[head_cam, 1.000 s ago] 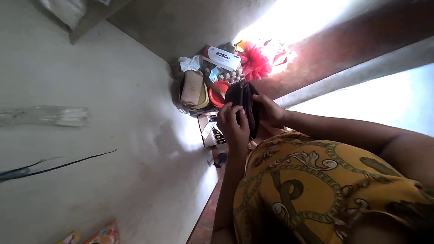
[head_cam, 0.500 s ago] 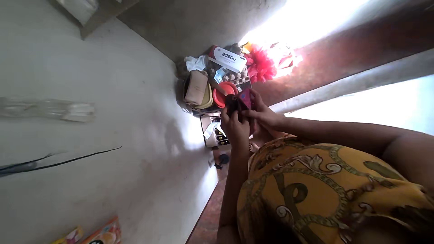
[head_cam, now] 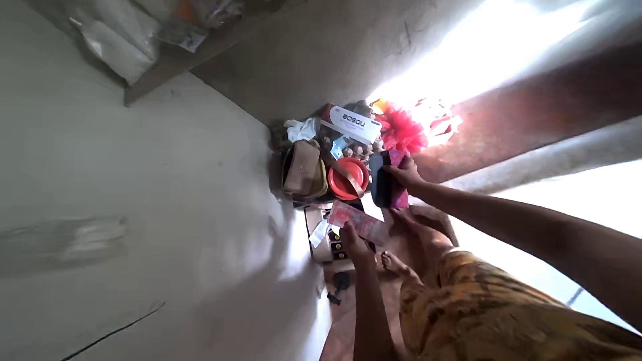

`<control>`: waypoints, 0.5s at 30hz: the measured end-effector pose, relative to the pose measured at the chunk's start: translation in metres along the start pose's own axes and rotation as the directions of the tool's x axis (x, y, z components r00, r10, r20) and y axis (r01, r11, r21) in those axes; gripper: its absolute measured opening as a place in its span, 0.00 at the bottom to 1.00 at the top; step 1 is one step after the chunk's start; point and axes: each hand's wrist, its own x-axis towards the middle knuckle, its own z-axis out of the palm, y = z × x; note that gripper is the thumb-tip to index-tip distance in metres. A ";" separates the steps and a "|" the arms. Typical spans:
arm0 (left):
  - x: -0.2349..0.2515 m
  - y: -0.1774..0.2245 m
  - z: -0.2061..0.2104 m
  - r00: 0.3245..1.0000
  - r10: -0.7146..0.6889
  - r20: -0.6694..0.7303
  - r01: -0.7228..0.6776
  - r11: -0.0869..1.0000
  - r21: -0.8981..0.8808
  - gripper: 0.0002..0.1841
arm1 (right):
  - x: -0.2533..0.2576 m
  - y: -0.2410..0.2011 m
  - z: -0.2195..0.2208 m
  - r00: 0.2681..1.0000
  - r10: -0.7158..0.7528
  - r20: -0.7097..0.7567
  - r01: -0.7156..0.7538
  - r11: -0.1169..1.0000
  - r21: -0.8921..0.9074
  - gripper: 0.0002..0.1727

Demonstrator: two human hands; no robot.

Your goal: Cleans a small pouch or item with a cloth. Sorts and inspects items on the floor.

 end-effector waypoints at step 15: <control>0.092 -0.079 0.047 0.975 -0.199 -0.101 0.204 0.978 0.038 0.19 | 0.221 -0.089 0.096 0.855 -0.502 0.131 0.471 0.645 -0.602 0.54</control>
